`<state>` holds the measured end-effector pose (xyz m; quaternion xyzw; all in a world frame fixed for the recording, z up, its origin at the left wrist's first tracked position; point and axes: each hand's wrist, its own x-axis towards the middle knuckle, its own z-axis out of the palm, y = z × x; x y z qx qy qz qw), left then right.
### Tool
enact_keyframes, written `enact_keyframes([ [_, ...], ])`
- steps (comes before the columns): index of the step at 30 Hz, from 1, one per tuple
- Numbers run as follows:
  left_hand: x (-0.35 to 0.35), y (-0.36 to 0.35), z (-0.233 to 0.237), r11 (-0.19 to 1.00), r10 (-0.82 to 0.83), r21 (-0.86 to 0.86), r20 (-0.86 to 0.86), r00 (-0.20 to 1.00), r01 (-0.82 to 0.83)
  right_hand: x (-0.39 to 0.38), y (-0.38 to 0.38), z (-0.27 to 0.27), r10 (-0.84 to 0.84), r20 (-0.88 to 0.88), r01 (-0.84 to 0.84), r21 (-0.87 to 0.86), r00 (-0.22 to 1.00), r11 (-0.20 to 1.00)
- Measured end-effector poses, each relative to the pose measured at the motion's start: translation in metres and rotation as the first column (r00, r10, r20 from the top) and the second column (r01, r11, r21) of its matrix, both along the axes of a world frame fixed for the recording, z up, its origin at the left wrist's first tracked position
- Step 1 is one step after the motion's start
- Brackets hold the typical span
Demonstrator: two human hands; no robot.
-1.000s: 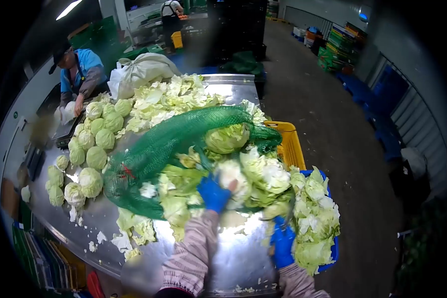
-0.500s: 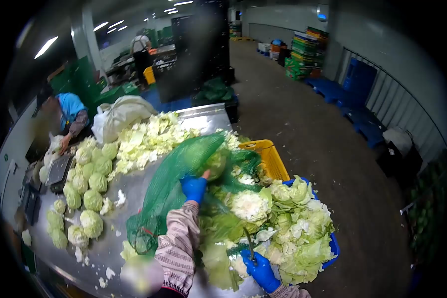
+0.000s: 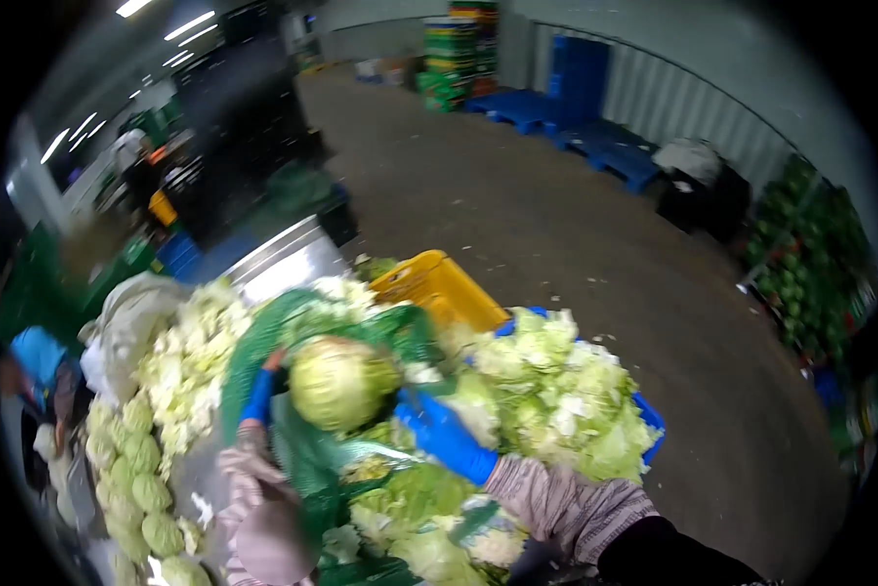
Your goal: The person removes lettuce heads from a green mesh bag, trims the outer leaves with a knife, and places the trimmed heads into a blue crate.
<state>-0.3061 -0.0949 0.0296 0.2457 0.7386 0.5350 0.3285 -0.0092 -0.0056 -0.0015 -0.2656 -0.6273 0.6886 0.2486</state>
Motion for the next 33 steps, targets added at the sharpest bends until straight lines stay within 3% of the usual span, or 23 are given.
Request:
enact_keyframes([
  [2, 0.027, 0.005, 0.007, 1.0, 0.001, 0.013, 0.094, 0.996, -0.002, -0.031, 0.014, 0.034, 0.031, 0.093, -0.01, -0.214, 0.995, 0.977],
  [4, 0.047, 0.01, -0.001, 0.997, -0.039, 0.066, 0.204, 0.978, 0.026, -0.048, 0.014, 0.026, -0.127, 0.191, 0.152, -0.123, 0.973, 0.981],
  [6, 0.048, 0.003, -0.029, 0.984, -0.135, 0.157, 0.327, 0.935, 0.087, -0.042, 0.018, 0.025, -0.135, 0.098, 0.156, -0.255, 0.986, 0.954],
  [8, 0.066, -0.013, -0.065, 0.98, -0.117, 0.194, 0.356, 0.927, 0.049, -0.022, 0.019, 0.025, -0.107, 0.07, 0.124, -0.329, 0.992, 0.936],
  [9, 0.119, -0.019, -0.01, 0.935, -0.072, 0.336, 0.495, 0.866, -0.114, -0.013, 0.017, 0.005, -0.123, -0.063, 0.092, -0.356, 0.99, 0.93],
  [10, 0.173, -0.024, 0.042, 0.847, -0.059, 0.444, 0.626, 0.778, -0.293, 0.006, 0.009, 0.006, -0.121, -0.054, 0.103, -0.265, 0.991, 0.959],
  [11, 0.17, -0.048, 0.024, 0.917, 0.029, 0.336, 0.482, 0.876, -0.215, 0.03, -0.002, 0.013, -0.151, -0.086, 0.13, -0.207, 0.985, 0.97],
  [12, 0.186, -0.069, 0.026, 0.939, 0.001, 0.322, 0.341, 0.94, -0.118, 0.058, -0.019, 0.024, -0.19, -0.107, 0.172, -0.164, 0.976, 0.971],
  [14, 0.217, -0.112, 0.03, 0.966, -0.05, 0.255, 0.034, 0.998, 0.04, 0.124, -0.047, 0.053, -0.107, -0.01, 0.104, -0.174, 0.994, 0.979],
  [15, 0.241, -0.126, 0.038, 0.968, -0.092, 0.239, 0.029, 0.995, 0.082, 0.155, -0.062, 0.061, -0.07, 0.016, 0.072, -0.178, 0.997, 0.981],
  [16, 0.265, -0.136, 0.044, 0.966, -0.134, 0.225, 0.024, 0.991, 0.125, 0.186, -0.075, 0.058, 0.013, 0.157, 0.033, -0.285, 0.987, 0.958],
  [18, 0.302, -0.16, 0.028, 0.982, -0.15, 0.125, 0.088, 0.985, 0.138, 0.228, -0.106, 0.046, 0.031, 0.199, 0.057, -0.419, 0.979, 0.906],
  [19, 0.311, -0.17, -0.003, 0.992, -0.128, 0.037, 0.141, 0.982, 0.124, 0.245, -0.112, 0.036, 0.073, 0.248, 0.005, -0.303, 0.966, 0.953],
  [20, 0.32, -0.179, -0.011, 0.99, -0.14, 0.054, 0.143, 0.98, 0.134, 0.256, -0.117, 0.029, 0.11, 0.29, -0.057, -0.185, 0.951, 0.981],
  [21, 0.33, -0.185, -0.015, 0.987, -0.153, 0.072, 0.145, 0.978, 0.144, 0.263, -0.12, 0.036, 0.012, 0.295, -0.076, 0.207, 0.956, 0.975],
  [24, 0.364, -0.193, -0.014, 0.98, -0.138, 0.144, 0.008, 0.99, 0.135, 0.274, -0.125, 0.046, -0.168, 0.212, 0.041, 0.499, 0.963, 0.866],
  [25, 0.371, -0.191, -0.012, 0.981, -0.115, 0.162, 0.018, 0.993, 0.11, 0.273, -0.115, 0.049, -0.116, 0.148, -0.015, 0.677, 0.982, 0.736],
  [28, 0.386, -0.185, -0.008, 0.983, -0.033, 0.178, -0.013, 0.999, 0.035, 0.291, -0.106, 0.056, -0.104, 0.647, -0.532, 0.698, 0.755, 0.479],
  [29, 0.384, -0.184, -0.013, 0.978, -0.022, 0.207, 0.077, 0.997, 0.006, 0.298, -0.105, 0.044, -0.109, 0.608, -0.504, 0.733, 0.786, 0.457],
  [33, 0.377, -0.175, -0.018, 0.977, -0.01, 0.214, -0.055, 0.998, 0.021, 0.3, -0.106, 0.04, -0.093, 0.49, -0.449, 0.848, 0.867, 0.283],
])
